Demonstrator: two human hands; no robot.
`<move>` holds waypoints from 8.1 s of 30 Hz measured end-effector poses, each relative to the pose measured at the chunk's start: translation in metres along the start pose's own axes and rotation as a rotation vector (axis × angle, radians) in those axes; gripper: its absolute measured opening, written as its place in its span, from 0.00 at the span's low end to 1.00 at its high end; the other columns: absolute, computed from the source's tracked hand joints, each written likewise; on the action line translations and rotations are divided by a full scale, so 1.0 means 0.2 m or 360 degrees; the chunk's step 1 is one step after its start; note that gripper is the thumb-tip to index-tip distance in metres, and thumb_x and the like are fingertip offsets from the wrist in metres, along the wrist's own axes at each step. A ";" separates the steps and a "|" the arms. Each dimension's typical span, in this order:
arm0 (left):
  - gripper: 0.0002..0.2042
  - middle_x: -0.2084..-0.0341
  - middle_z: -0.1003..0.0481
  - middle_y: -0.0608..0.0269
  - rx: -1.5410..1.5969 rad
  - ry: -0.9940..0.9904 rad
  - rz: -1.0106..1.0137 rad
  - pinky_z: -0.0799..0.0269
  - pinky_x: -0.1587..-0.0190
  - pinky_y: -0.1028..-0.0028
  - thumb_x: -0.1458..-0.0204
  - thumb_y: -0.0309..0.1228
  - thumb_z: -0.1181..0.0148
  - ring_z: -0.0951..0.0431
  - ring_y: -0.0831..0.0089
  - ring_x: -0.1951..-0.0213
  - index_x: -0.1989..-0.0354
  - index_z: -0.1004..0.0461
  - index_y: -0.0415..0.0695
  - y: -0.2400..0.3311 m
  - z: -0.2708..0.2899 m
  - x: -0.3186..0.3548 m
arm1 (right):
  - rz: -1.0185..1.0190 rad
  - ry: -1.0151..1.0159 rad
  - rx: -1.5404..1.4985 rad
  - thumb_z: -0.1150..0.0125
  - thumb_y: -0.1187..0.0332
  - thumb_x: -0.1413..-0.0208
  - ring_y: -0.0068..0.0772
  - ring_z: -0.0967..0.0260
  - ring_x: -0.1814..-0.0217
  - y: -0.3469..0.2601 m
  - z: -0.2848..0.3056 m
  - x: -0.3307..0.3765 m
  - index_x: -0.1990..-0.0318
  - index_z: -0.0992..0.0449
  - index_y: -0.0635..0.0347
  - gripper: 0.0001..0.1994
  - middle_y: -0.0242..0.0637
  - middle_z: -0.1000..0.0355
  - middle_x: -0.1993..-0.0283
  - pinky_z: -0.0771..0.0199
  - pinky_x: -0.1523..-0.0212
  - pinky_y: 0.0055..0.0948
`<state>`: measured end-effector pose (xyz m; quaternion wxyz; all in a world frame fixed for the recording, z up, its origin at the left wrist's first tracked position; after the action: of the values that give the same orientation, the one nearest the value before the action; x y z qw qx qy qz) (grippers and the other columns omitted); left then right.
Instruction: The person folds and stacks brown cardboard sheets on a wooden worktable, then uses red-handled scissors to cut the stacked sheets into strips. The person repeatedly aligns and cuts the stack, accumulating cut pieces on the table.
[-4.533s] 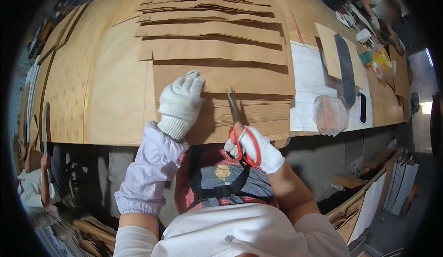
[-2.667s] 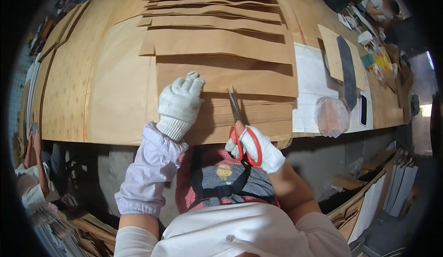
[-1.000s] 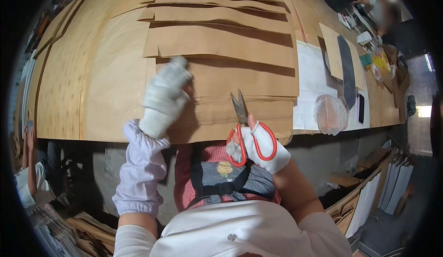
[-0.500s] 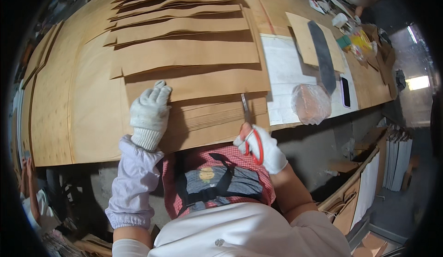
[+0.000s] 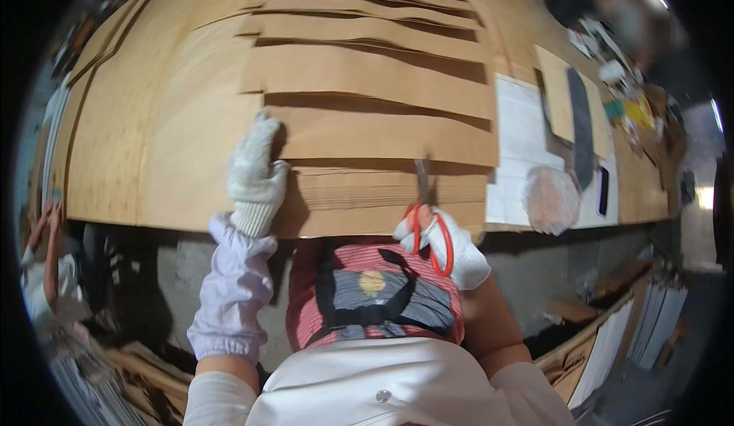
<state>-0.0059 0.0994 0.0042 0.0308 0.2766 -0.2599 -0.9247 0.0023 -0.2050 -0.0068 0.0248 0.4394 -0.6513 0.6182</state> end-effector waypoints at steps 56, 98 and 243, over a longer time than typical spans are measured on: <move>0.28 0.45 0.28 0.62 -0.0750 -0.0640 -0.0287 0.29 0.49 0.62 0.62 0.28 0.35 0.26 0.59 0.50 0.47 0.30 0.48 0.33 -0.25 -0.09 | -0.0087 -0.0131 0.0340 0.49 0.46 0.38 0.38 0.26 0.69 0.19 0.00 -0.17 0.68 0.30 0.61 0.24 0.44 0.26 0.71 0.28 0.72 0.33; 0.22 0.46 0.27 0.53 0.1263 0.0250 0.0436 0.29 0.49 0.76 0.52 0.11 0.58 0.25 0.68 0.47 0.51 0.24 0.37 0.06 0.06 -0.30 | 0.0346 -0.0443 -0.0091 0.51 0.44 0.38 0.25 0.32 0.61 -0.02 -0.45 -0.11 0.58 0.30 0.65 0.27 0.38 0.29 0.60 0.31 0.57 0.26; 0.33 0.47 0.29 0.61 -0.0576 -0.0599 -0.0277 0.28 0.54 0.64 0.67 0.37 0.29 0.26 0.62 0.52 0.48 0.34 0.47 0.42 -0.22 0.03 | -0.0150 0.0007 0.0043 0.54 0.38 0.40 0.28 0.34 0.81 0.24 -0.08 -0.07 0.73 0.31 0.58 0.29 0.40 0.29 0.78 0.31 0.79 0.25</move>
<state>0.0044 0.0053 0.0115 -0.0488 0.1111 -0.0667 -0.9904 -0.0257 -0.1917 -0.0486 0.0493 0.4685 -0.6214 0.6261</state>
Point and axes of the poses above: each hand's wrist, its own x-axis away from the middle knuckle, its own z-axis out of the back of the hand, y = z × x, the point moved 4 cm from there along -x, towards the middle knuckle
